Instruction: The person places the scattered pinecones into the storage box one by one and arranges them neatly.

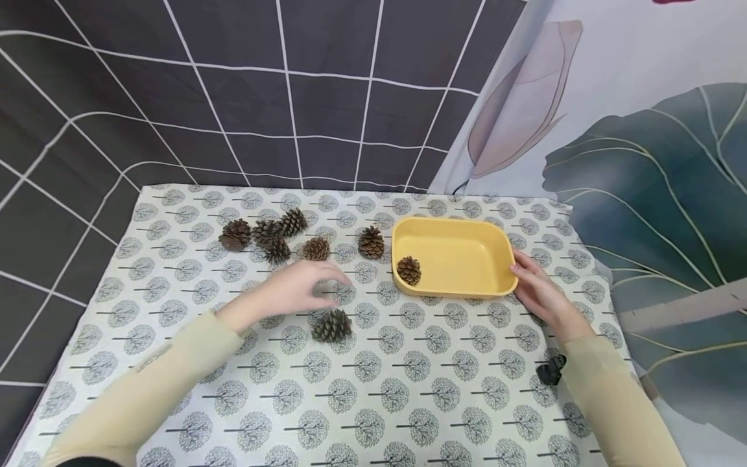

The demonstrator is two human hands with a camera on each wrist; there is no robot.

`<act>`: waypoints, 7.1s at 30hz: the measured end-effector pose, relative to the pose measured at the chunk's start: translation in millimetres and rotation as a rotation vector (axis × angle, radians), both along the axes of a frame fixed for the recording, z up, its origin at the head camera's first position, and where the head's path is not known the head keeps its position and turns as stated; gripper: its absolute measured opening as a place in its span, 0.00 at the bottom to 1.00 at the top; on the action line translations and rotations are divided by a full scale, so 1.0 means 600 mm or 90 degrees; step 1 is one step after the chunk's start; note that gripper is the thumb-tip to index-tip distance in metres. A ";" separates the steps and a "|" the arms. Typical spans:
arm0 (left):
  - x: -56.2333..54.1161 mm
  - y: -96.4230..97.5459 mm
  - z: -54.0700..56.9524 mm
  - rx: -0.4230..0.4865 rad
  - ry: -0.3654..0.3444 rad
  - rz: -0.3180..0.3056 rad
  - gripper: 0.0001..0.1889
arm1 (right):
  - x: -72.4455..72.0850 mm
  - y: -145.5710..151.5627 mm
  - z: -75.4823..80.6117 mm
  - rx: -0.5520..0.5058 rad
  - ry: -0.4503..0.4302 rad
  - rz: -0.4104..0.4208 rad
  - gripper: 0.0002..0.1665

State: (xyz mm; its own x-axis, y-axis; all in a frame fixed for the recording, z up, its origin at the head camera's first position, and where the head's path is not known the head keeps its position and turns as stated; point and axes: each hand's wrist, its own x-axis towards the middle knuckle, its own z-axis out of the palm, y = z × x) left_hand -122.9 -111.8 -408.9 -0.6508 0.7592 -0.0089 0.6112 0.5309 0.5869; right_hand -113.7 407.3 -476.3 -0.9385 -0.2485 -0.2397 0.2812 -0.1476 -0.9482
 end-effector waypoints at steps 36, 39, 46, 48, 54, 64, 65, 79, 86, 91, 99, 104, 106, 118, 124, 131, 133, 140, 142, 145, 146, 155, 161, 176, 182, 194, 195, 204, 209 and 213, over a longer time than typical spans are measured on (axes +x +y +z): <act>0.094 -0.039 -0.095 0.019 -0.060 0.147 0.31 | 0.000 0.002 -0.004 -0.071 0.020 0.002 0.23; 0.094 -0.039 -0.096 0.024 -0.064 0.148 0.30 | 0.000 0.001 -0.003 -0.071 0.021 0.003 0.23; 0.092 -0.038 -0.096 0.049 -0.075 0.149 0.28 | 0.000 0.001 -0.002 -0.065 0.021 0.003 0.22; 0.091 -0.038 -0.096 0.053 -0.085 0.153 0.28 | 0.001 0.001 -0.002 -0.066 0.017 -0.001 0.22; 0.086 -0.039 -0.097 0.077 -0.126 0.176 0.27 | 0.001 0.002 -0.004 -0.060 0.025 -0.001 0.23; 0.061 -0.026 -0.085 0.153 -0.150 0.203 0.25 | 0.002 0.001 -0.002 -0.039 0.016 -0.003 0.22; 0.057 -0.023 -0.083 0.149 -0.139 0.205 0.25 | 0.002 0.001 -0.002 -0.039 0.015 -0.003 0.22; -0.014 0.049 -0.032 0.178 -0.072 0.166 0.26 | 0.001 0.004 -0.006 -0.054 0.025 0.009 0.23; -0.055 0.091 0.003 0.174 -0.070 0.153 0.27 | 0.000 0.005 -0.010 -0.081 0.028 0.013 0.24; -0.080 0.123 0.015 0.191 -0.083 0.131 0.26 | 0.001 0.004 -0.009 -0.067 0.025 0.008 0.24; -0.101 0.177 0.025 0.167 -0.082 0.090 0.26 | 0.000 0.004 -0.004 -0.068 0.020 0.002 0.24; -0.112 0.210 0.021 0.115 -0.046 0.043 0.24 | 0.000 0.003 -0.004 -0.057 0.018 0.005 0.26; -0.116 0.222 0.019 0.090 -0.025 0.024 0.24 | 0.000 0.004 -0.004 -0.054 0.016 0.006 0.26; -0.126 0.274 0.008 -0.014 0.005 -0.034 0.22 | 0.000 0.004 -0.006 -0.057 0.020 0.009 0.28; -0.129 0.289 -0.005 -0.013 0.015 -0.061 0.23 | 0.001 0.004 -0.005 -0.047 0.023 0.009 0.27; -0.125 0.298 -0.015 -0.033 0.014 -0.088 0.23 | 0.002 0.004 -0.005 -0.055 0.025 0.011 0.25; -0.124 0.300 -0.018 -0.035 0.014 -0.090 0.23 | 0.002 0.004 -0.005 -0.061 0.028 0.014 0.25; -0.123 0.303 -0.024 -0.040 0.001 -0.094 0.23 | 0.000 0.003 -0.006 -0.078 0.031 0.016 0.25; -0.126 0.303 -0.024 -0.050 0.008 -0.106 0.22 | 0.000 0.002 -0.006 -0.078 0.029 0.014 0.25; -0.132 0.301 -0.022 -0.065 0.016 -0.129 0.22 | 0.001 0.001 -0.007 -0.077 0.025 0.011 0.25; -0.133 0.300 -0.021 -0.069 0.018 -0.137 0.22 | 0.001 0.001 -0.006 -0.077 0.023 0.010 0.25; -0.128 0.302 -0.018 -0.062 0.020 -0.149 0.23 | 0.002 0.003 -0.004 -0.059 0.023 0.013 0.37; -0.123 0.301 -0.025 -0.056 0.008 -0.141 0.25 | 0.002 0.004 -0.005 -0.052 0.019 0.006 0.35; -0.131 0.300 -0.031 -0.064 -0.005 -0.135 0.25 | 0.001 0.004 -0.006 -0.070 0.033 0.007 0.25; -0.131 0.299 -0.030 -0.051 -0.009 -0.141 0.26 | 0.001 0.004 -0.007 -0.082 0.040 0.015 0.25; -0.135 0.302 -0.030 -0.054 -0.015 -0.139 0.26 | 0.001 0.004 -0.009 -0.089 0.036 0.014 0.26; -0.135 0.303 -0.029 -0.056 -0.016 -0.139 0.26 | 0.000 0.004 -0.009 -0.088 0.035 0.013 0.26; -0.136 0.303 -0.029 -0.063 -0.014 -0.143 0.26 | 0.000 0.003 -0.006 -0.060 0.028 0.008 0.25; -0.138 0.303 -0.033 -0.049 -0.021 -0.137 0.27 | 0.000 0.002 -0.005 -0.068 0.025 0.005 0.25; -0.139 0.304 -0.035 -0.042 -0.024 -0.137 0.27 | 0.001 0.002 -0.006 -0.064 0.025 0.007 0.25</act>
